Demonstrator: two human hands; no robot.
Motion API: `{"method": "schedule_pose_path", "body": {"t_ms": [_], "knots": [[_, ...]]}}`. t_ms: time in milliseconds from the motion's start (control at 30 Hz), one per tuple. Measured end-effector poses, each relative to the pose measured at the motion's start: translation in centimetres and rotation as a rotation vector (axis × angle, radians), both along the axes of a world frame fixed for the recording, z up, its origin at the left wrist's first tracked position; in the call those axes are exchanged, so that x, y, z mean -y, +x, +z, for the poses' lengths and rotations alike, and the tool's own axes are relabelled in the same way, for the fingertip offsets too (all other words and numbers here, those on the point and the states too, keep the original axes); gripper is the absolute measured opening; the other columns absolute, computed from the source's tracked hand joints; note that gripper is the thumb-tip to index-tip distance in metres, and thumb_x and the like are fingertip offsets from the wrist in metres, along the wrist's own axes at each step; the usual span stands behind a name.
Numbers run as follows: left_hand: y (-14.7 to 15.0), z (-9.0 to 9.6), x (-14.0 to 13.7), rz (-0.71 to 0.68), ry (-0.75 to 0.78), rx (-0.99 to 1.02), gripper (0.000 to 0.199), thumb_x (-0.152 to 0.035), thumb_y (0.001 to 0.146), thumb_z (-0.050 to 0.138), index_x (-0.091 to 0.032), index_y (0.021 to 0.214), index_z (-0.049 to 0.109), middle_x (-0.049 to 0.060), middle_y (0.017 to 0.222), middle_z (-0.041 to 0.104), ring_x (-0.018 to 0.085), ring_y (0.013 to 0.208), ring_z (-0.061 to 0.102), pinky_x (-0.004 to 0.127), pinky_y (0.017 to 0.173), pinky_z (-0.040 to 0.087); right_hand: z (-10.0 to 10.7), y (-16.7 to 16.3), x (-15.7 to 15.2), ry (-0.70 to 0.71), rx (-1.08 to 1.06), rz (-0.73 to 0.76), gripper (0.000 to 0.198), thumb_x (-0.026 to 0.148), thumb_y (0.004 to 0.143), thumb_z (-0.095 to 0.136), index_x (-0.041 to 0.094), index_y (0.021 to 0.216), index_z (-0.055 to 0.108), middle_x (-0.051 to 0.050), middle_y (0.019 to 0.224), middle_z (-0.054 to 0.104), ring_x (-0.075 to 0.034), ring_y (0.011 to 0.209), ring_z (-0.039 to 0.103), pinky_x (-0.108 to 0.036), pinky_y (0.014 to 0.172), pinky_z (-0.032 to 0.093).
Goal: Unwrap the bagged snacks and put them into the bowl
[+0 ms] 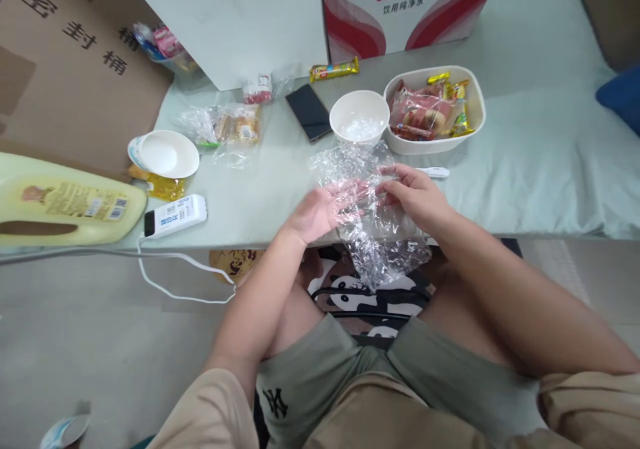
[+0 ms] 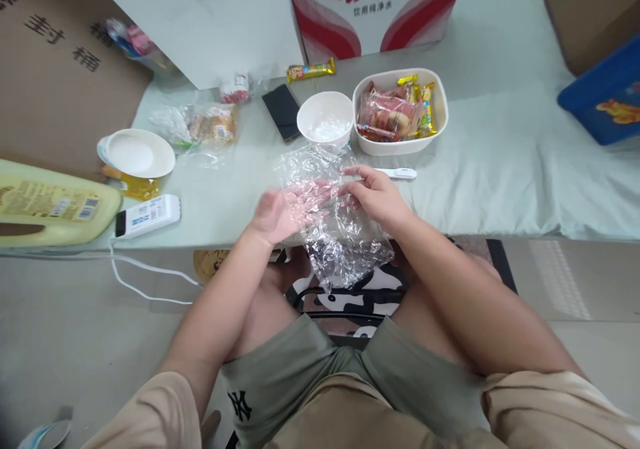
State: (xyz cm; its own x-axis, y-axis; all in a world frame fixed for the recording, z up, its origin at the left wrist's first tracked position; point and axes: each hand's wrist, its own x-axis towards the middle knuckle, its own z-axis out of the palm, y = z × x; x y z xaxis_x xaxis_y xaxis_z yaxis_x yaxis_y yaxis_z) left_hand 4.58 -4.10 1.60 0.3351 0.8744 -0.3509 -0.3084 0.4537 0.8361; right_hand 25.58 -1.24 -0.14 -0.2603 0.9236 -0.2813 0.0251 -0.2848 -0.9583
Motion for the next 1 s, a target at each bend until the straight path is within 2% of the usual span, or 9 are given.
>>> {"method": "schedule_pose_path", "body": {"t_ms": [133,267,333,400,533,700,833,933,1000], "knots": [[-0.1,-0.8,-0.4,0.050,-0.066,-0.099,0.030,-0.029,0.070,0.084,-0.017,0.091,0.065,0.009,0.096,0.077,0.018,0.081,0.075,0.023,0.062,0.056,-0.2,0.0,0.0,-0.049,0.053,0.023,0.029,0.032,0.085,0.067,0.022,0.112,0.066,-0.003,0.084,0.074,-0.012,0.059,0.064,-0.024,0.053,0.049],[-0.9,-0.9,-1.1,0.173,-0.101,-0.308,0.014,-0.024,0.079,0.073,-0.017,0.085,0.062,0.003,0.071,0.071,0.010,0.051,0.062,0.018,0.040,0.033,0.0,0.2,0.1,-0.063,0.079,0.065,0.018,0.029,0.088,0.068,0.021,0.103,0.072,0.000,0.067,0.068,-0.012,0.053,0.063,-0.022,0.049,0.047],[-1.4,-0.8,-1.4,0.226,-0.058,-0.334,0.014,-0.026,0.080,0.073,-0.017,0.084,0.063,0.001,0.069,0.069,0.008,0.049,0.059,0.018,0.041,0.033,0.3,0.1,0.2,-0.074,0.075,0.071,0.016,0.028,0.090,0.066,0.021,0.104,0.073,0.001,0.062,0.065,-0.012,0.052,0.064,-0.022,0.049,0.047],[-1.7,-0.8,-1.4,0.238,-0.018,-0.268,0.018,-0.028,0.079,0.076,-0.016,0.087,0.065,0.002,0.075,0.072,0.009,0.058,0.065,0.019,0.050,0.044,0.6,0.0,0.2,-0.084,0.068,0.050,0.017,0.025,0.093,0.062,0.022,0.107,0.072,0.001,0.061,0.065,-0.012,0.052,0.064,-0.021,0.048,0.046],[-1.5,-0.9,-0.9,0.097,-0.048,-0.175,0.030,-0.022,0.080,0.076,-0.019,0.107,0.064,0.007,0.098,0.077,0.017,0.084,0.074,0.028,0.075,0.058,0.7,-0.1,0.3,-0.083,0.018,0.028,0.025,0.025,0.091,0.062,0.023,0.115,0.070,0.001,0.068,0.069,-0.013,0.054,0.066,-0.022,0.049,0.047],[-1.8,-0.8,-0.4,-0.089,-0.018,-0.358,0.036,-0.036,0.091,0.067,-0.024,0.122,0.053,-0.002,0.062,0.068,0.014,0.047,0.062,0.025,0.048,0.049,-0.2,0.2,0.3,-0.023,-0.066,0.095,0.039,0.023,0.081,0.070,0.022,0.119,0.068,-0.005,0.096,0.076,-0.010,0.051,0.060,-0.023,0.043,0.042],[-3.1,-0.1,0.0,-0.073,0.089,-0.231,0.044,-0.042,0.073,0.083,-0.022,0.105,0.061,-0.007,0.054,0.059,0.011,0.046,0.056,0.021,0.044,0.043,-0.4,0.7,0.6,0.054,-0.195,0.113,0.052,0.025,0.079,0.070,0.030,0.131,0.064,-0.003,0.104,0.076,-0.008,0.049,0.055,-0.024,0.045,0.041],[-3.5,-0.2,0.0,-0.014,0.151,-0.160,0.037,-0.038,0.066,0.086,-0.020,0.092,0.066,-0.005,0.058,0.060,0.010,0.052,0.057,0.021,0.048,0.044,-0.7,0.9,0.5,0.206,-0.202,0.115,0.019,0.026,0.080,0.067,0.027,0.097,0.076,-0.003,0.110,0.074,-0.011,0.063,0.062,-0.029,0.059,0.051],[-3.5,-0.8,-0.5,0.056,0.200,-0.217,0.028,-0.031,0.067,0.083,-0.019,0.088,0.069,-0.003,0.064,0.063,0.010,0.058,0.059,0.022,0.054,0.046,-1.2,1.0,0.2,0.336,-0.099,0.075,0.011,0.022,0.077,0.065,0.023,0.069,0.072,-0.004,0.115,0.072,-0.017,0.087,0.068,-0.037,0.081,0.056]]}}
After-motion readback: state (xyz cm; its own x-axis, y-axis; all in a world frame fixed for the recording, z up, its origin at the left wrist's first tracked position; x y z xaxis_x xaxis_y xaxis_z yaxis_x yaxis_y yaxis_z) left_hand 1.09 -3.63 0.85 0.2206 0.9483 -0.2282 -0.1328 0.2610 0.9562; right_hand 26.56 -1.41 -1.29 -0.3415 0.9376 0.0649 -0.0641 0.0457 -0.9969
